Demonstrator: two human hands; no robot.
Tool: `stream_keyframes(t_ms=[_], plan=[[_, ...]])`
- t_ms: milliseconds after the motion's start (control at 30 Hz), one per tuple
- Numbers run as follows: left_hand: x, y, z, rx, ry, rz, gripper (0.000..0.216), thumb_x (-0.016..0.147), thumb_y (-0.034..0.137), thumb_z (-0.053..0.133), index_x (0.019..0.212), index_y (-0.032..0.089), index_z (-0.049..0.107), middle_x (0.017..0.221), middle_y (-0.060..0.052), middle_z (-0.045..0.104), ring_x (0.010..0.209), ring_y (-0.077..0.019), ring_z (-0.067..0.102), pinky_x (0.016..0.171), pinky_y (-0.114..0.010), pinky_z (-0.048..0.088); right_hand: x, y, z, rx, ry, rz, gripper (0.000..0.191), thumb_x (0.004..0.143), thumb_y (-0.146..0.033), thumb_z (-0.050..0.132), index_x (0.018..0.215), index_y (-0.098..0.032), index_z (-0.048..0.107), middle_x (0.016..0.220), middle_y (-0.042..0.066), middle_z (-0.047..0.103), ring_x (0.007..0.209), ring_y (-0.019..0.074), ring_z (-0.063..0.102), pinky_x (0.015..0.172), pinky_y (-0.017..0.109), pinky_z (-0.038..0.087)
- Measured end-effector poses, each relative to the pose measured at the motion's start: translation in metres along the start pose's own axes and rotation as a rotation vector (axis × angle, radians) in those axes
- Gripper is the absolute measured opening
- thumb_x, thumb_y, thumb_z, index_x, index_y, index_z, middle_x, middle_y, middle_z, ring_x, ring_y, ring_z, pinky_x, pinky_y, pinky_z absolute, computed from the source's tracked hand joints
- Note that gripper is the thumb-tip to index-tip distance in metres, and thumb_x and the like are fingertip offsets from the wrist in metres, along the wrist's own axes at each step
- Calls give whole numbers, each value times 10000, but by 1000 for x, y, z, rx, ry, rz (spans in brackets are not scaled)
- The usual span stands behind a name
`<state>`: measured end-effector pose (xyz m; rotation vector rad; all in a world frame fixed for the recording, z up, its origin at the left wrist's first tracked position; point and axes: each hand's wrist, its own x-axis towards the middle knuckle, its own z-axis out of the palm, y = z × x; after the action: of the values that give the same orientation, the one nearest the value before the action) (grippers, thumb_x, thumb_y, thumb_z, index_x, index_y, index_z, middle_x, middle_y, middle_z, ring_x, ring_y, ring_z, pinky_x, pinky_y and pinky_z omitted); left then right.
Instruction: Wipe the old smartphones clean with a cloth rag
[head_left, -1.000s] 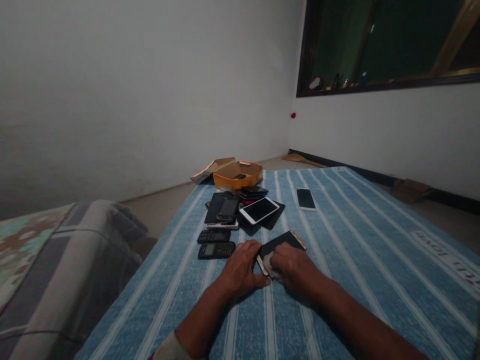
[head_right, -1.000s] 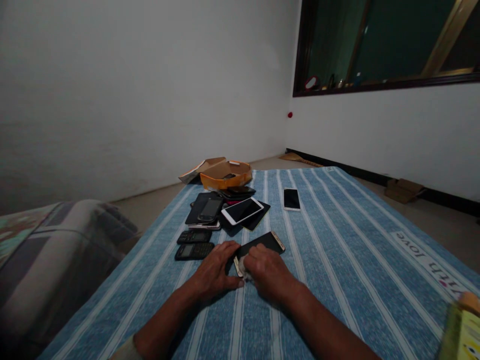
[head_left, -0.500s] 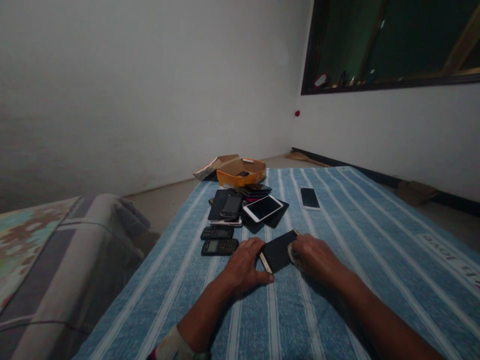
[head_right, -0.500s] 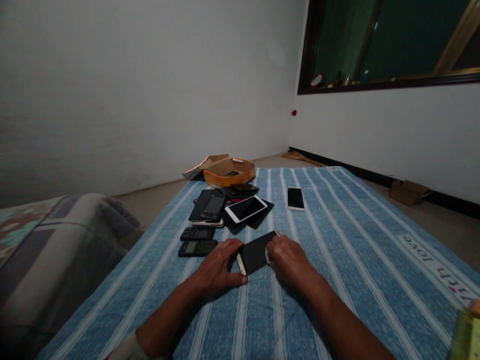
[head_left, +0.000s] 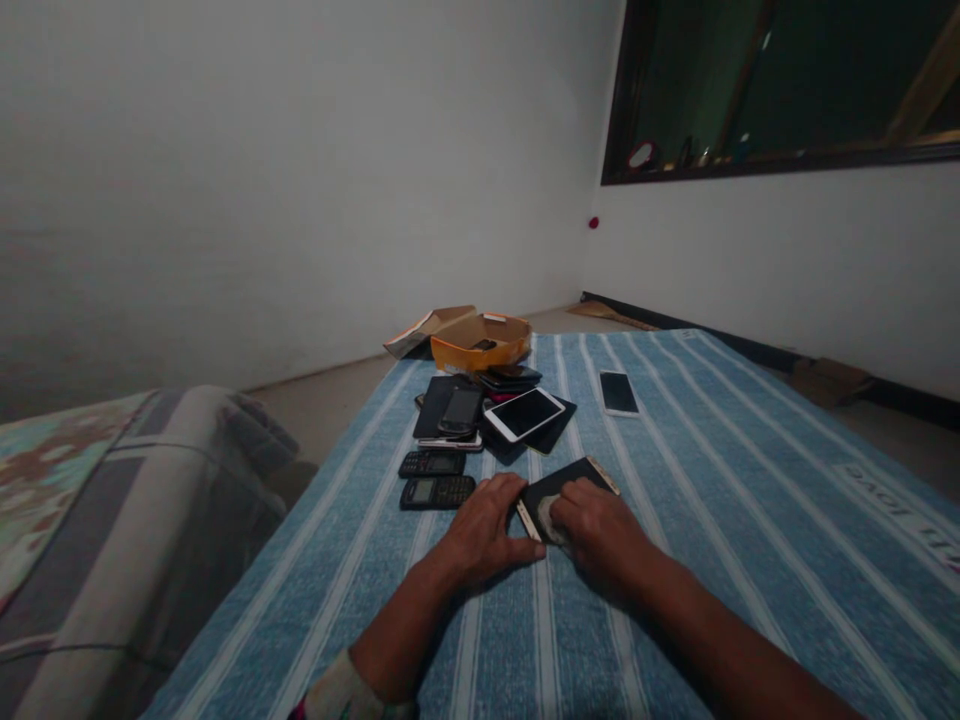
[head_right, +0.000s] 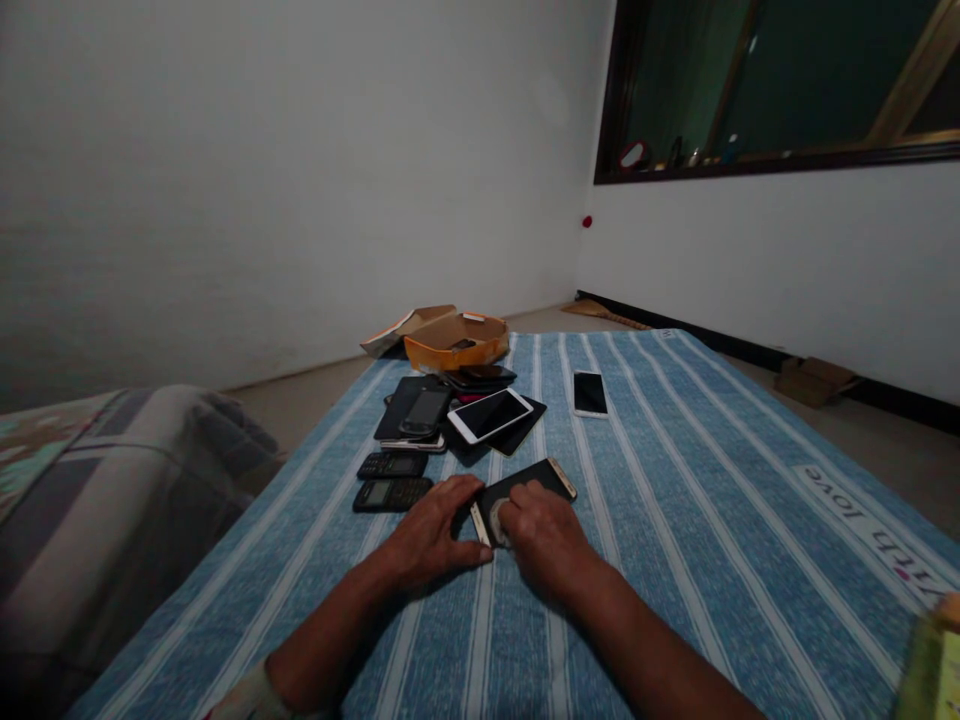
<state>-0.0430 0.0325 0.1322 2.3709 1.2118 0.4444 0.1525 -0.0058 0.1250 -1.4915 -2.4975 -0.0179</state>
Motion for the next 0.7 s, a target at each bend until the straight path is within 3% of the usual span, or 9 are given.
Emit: stream_keyframes(t_ms=[233, 400, 500, 700], plan=[[1, 4, 4, 46, 17, -37, 530, 669, 488, 803, 1050, 187, 588, 1102, -85, 626, 1014, -292, 573, 873, -392, 455, 2, 42, 0, -113, 14, 290, 145, 897, -109, 554, 912, -181, 679, 931, 81, 642, 886, 199, 559, 663, 268, 339], [2, 3, 4, 41, 28, -56, 546, 646, 443, 829, 1069, 199, 585, 1145, -90, 617, 1052, -299, 571, 902, -397, 457, 5, 49, 4, -155, 67, 359, 145, 908, -107, 549, 904, -179, 675, 913, 83, 638, 892, 210, 551, 667, 277, 327], [2, 3, 5, 39, 40, -56, 532, 646, 422, 833, 1061, 198, 587, 1123, -84, 621, 1047, -293, 576, 902, -392, 457, 10, 38, 10, -157, 126, 310, 127, 904, -103, 563, 896, -172, 669, 907, 83, 635, 873, 214, 535, 688, 291, 324], [2, 2, 8, 38, 68, -54, 496, 628, 385, 836, 1021, 197, 599, 1066, -64, 634, 1022, -284, 588, 908, -394, 456, 23, -1, 28, -91, 254, 17, 89, 916, -141, 600, 856, -174, 658, 851, 49, 630, 818, 203, 516, 718, 314, 313]])
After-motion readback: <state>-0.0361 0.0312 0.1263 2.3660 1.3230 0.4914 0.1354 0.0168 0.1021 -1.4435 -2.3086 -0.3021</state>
